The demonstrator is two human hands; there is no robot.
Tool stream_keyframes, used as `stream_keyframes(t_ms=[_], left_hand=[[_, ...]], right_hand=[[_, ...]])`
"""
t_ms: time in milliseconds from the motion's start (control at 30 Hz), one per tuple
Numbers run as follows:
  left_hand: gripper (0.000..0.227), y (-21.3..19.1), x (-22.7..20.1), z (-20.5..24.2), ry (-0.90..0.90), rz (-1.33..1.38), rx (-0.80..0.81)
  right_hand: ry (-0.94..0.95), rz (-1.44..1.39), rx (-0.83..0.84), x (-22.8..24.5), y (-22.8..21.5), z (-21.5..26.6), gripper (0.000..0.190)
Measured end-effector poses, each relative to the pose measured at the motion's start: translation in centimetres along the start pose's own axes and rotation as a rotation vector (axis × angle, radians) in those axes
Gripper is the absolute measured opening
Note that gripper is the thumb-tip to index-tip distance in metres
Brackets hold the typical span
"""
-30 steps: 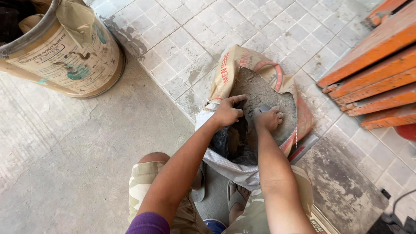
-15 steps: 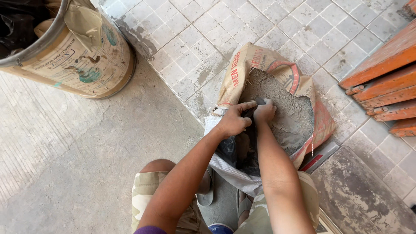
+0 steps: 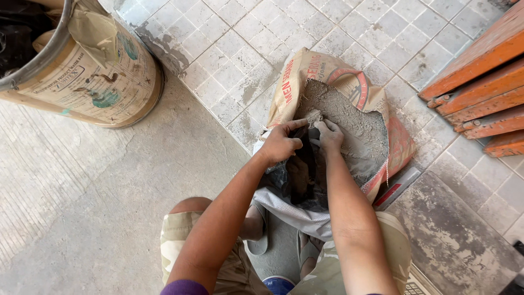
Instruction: The person scoops gray powder from a large sack into a black plastic bag using a small scoop, then places the bag on a digital scale to check weight. The person ties the bag and sets it aside, repeating the process with a new bag.
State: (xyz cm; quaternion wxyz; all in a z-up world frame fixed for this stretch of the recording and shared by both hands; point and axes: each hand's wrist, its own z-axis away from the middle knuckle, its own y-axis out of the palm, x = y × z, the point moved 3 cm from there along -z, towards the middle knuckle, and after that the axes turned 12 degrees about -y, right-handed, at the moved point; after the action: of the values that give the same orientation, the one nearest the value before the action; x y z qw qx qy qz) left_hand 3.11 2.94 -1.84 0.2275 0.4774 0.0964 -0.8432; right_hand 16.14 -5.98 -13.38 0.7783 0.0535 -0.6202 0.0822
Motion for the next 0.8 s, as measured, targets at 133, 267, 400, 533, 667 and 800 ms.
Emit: stream_keyframes(t_ms=[133, 267, 400, 533, 667, 800], left_hand=[[0.059, -0.2, -0.5, 0.1, 0.004, 0.003, -0.023], [0.057, -0.3, -0.2, -0.4, 0.024, 0.015, -0.020], [0.056, -0.8, -2.8, 2.6, 0.028, -0.058, -0.037], [0.057, -1.3, -1.5, 1.4, 0.046, -0.030, -0.008], [0.058, -0.9, -1.5, 1.0, 0.064, -0.044, 0.012], [0.057, -0.6, -1.3, 0.8, 0.079, -0.049, 0.012]], right_hand=[[0.019, -0.068, -0.060, 2.1, -1.1, 1.2, 0.040], [0.012, -0.137, -0.038, 5.0, -2.8, 2.8, 0.041], [-0.005, 0.173, 0.070, 7.7, -4.8, 3.7, 0.041], [0.078, -0.130, 0.046, 10.6, -6.8, 6.9, 0.031], [0.172, -0.149, 0.141, 11.4, -7.6, 9.6, 0.023], [0.299, -0.147, 0.183, 11.3, -6.5, 13.5, 0.026]])
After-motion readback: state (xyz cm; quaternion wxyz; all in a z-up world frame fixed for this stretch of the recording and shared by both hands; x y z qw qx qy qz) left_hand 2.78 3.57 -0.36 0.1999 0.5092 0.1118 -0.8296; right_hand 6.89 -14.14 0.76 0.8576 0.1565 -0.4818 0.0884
